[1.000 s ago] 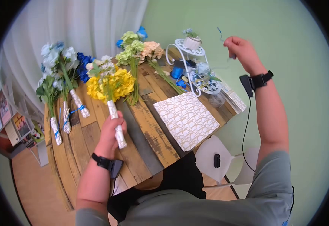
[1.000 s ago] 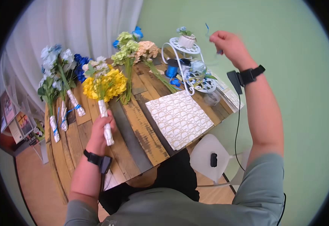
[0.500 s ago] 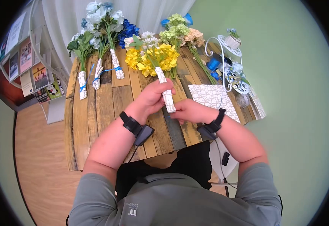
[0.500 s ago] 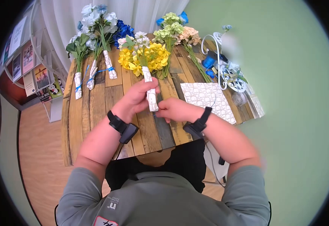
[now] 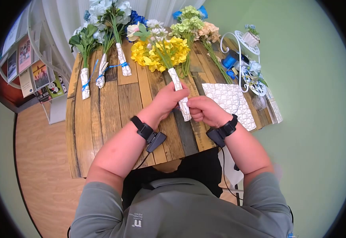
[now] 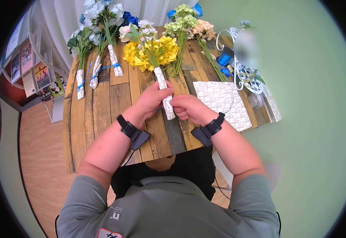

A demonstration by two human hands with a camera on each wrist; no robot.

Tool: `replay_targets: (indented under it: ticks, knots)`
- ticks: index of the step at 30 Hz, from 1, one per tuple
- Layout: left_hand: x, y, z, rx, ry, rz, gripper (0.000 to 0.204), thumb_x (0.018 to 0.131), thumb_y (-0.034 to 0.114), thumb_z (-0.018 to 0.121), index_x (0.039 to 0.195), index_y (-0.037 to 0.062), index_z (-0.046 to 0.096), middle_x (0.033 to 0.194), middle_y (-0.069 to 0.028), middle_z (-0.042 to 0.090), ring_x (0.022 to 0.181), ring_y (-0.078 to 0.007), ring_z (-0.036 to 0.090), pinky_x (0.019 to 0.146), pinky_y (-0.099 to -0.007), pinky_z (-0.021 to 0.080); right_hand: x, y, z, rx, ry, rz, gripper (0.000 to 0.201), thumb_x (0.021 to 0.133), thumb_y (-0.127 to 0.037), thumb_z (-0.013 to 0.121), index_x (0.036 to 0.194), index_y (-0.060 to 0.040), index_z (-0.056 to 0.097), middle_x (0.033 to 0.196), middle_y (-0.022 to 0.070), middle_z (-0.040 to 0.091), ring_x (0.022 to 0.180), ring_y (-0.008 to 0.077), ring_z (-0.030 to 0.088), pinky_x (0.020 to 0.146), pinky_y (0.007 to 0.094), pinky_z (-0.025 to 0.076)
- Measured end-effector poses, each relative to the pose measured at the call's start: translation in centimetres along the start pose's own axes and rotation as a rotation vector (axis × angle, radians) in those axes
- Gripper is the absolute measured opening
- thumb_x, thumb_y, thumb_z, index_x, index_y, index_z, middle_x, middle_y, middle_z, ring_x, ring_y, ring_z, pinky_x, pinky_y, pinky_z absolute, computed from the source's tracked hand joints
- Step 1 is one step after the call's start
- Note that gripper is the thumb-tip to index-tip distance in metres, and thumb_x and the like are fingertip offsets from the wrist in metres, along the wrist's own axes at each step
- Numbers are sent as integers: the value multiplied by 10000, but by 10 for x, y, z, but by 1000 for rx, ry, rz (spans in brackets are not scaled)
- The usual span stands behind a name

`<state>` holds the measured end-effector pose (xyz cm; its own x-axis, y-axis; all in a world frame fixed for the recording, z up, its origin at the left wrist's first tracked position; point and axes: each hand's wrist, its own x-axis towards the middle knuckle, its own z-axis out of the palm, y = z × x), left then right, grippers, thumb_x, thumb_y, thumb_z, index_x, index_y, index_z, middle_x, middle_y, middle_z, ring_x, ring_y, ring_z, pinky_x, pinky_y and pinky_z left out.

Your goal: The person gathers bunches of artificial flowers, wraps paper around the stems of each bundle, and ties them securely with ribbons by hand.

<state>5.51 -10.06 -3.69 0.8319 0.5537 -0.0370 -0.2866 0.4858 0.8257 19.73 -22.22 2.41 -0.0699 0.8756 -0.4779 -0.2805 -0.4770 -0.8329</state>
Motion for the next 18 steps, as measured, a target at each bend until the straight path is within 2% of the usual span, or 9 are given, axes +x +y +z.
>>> replay_targets:
  ticks: [1, 3, 5, 6, 8, 9, 11, 14, 18]
  knots:
    - [-1, 0, 1, 63, 17, -9, 168, 931, 148, 675, 1032, 84, 557, 892, -24, 616, 778, -113, 611, 669, -261, 499, 0, 0, 3, 3, -1, 4, 214, 994, -183, 572, 787, -131, 557, 610, -93, 362, 497, 38, 289, 481, 229, 205]
    - [-3, 1, 4, 124, 33, -20, 182, 930, 175, 682, 1034, 88, 561, 885, -15, 610, 765, -107, 603, 649, -257, 494, 0, 0, 6, -230, 27, -7, 233, 990, -206, 595, 776, -119, 566, 594, -87, 382, 490, 44, 296, 475, 242, 212]
    - [-5, 4, 7, 257, 59, -83, 206, 945, 256, 666, 1017, 84, 579, 814, 4, 591, 640, -108, 559, 537, -252, 458, 1, 2, 5, -266, 46, -19, 215, 991, -211, 606, 806, -103, 587, 594, -87, 391, 492, 45, 299, 477, 243, 222]
    - [-7, 6, 8, 256, 61, -83, 206, 945, 256, 666, 1017, 84, 579, 814, 4, 591, 640, -108, 559, 537, -252, 458, 1, 3, 5, -302, 65, -34, 203, 992, -216, 617, 836, -87, 607, 594, -86, 401, 493, 46, 302, 479, 243, 232]
    - [-10, 11, 11, 344, 14, -204, 243, 971, 331, 624, 958, 90, 599, 704, 22, 549, 501, -96, 457, 423, -252, 338, -1, 1, 7, -318, 74, -22, 213, 988, -221, 624, 825, -86, 608, 585, -79, 414, 492, 46, 315, 479, 244, 242]
    - [-10, 11, 10, 343, 15, -204, 243, 971, 331, 624, 958, 90, 599, 704, 22, 549, 501, -96, 457, 423, -252, 338, -1, 0, 7, -333, 84, -12, 223, 984, -226, 632, 813, -85, 608, 577, -72, 427, 491, 47, 328, 479, 245, 252]
    - [-7, 9, 6, 360, 12, -330, 290, 984, 376, 596, 890, 102, 611, 608, 34, 499, 431, -80, 361, 392, -255, 225, 1, 2, 6, -363, 117, -10, 235, 977, -227, 642, 790, -91, 599, 571, -66, 437, 489, 49, 338, 477, 245, 261]
    - [-9, 12, 9, 475, 8, -397, 310, 988, 382, 583, 838, 112, 606, 574, 46, 462, 433, -63, 331, 404, -262, 183, 3, 6, 1, -418, 161, -6, 262, 967, -229, 657, 751, -101, 583, 563, -57, 450, 487, 53, 355, 474, 248, 275]
    - [-8, 10, 5, 495, -17, -393, 313, 990, 369, 577, 818, 108, 601, 566, 52, 439, 435, -64, 315, 405, -267, 187, 1, 4, 4, -499, 201, 12, 283, 963, -230, 656, 723, -108, 570, 571, -59, 456, 489, 48, 357, 470, 247, 275]
